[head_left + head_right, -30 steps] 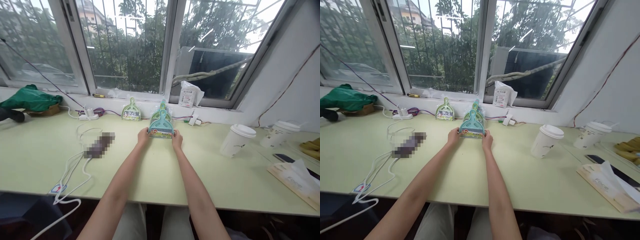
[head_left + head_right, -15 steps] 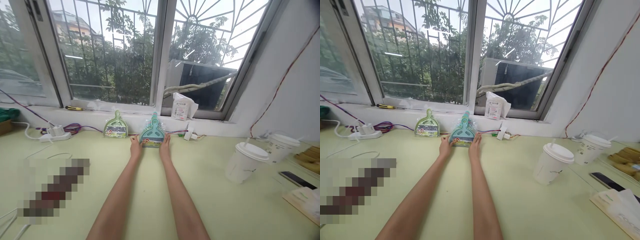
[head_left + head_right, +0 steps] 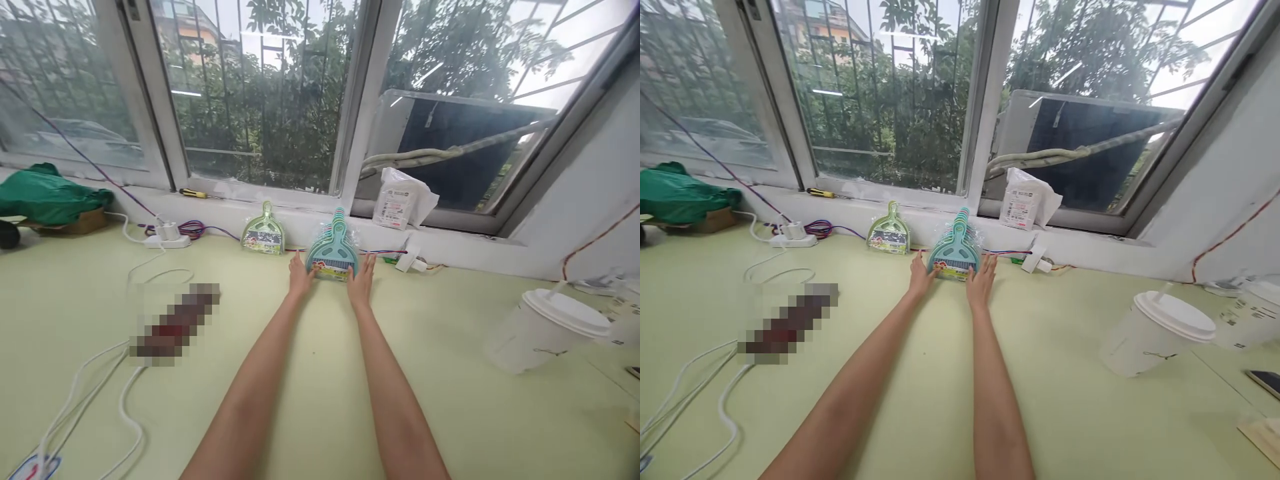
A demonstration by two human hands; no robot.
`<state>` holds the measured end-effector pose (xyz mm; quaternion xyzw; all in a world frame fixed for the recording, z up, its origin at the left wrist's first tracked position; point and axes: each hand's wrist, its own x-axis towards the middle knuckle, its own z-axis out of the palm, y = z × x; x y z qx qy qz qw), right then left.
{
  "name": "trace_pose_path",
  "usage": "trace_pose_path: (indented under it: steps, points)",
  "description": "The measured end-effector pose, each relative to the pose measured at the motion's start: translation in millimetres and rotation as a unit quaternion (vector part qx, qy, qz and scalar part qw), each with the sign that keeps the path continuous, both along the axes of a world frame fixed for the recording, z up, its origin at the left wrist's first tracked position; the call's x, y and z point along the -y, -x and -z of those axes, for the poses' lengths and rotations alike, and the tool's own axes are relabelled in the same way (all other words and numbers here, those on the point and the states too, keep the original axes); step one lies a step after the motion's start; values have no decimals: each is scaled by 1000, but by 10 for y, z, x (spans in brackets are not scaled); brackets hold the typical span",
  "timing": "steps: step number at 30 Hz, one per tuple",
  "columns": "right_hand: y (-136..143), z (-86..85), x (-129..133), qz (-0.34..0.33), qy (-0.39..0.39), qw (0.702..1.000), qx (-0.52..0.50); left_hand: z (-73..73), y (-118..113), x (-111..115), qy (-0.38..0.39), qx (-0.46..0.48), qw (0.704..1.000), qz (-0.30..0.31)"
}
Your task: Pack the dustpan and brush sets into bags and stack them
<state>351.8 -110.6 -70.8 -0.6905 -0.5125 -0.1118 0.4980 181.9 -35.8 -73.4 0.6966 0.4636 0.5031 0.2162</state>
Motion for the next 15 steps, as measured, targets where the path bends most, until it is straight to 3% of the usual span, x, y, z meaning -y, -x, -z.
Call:
trace_pose_path:
  steps: [6, 9, 12, 15]
  points:
    - [175, -105, 298, 11, -26, 999, 45, -25, 121, 248, -8, 65, 997, 30]
    - [415, -156, 552, -22, -63, 993, 93, -48, 222, 444, -2, 69, 998, 14]
    - [809, -233, 990, -145, -83, 976, 138, -46, 349, 648, 32, 66, 997, -24]
    - [1271, -484, 1769, -326, -119, 931, 114, -30, 474, 850, 86, 69, 992, -65]
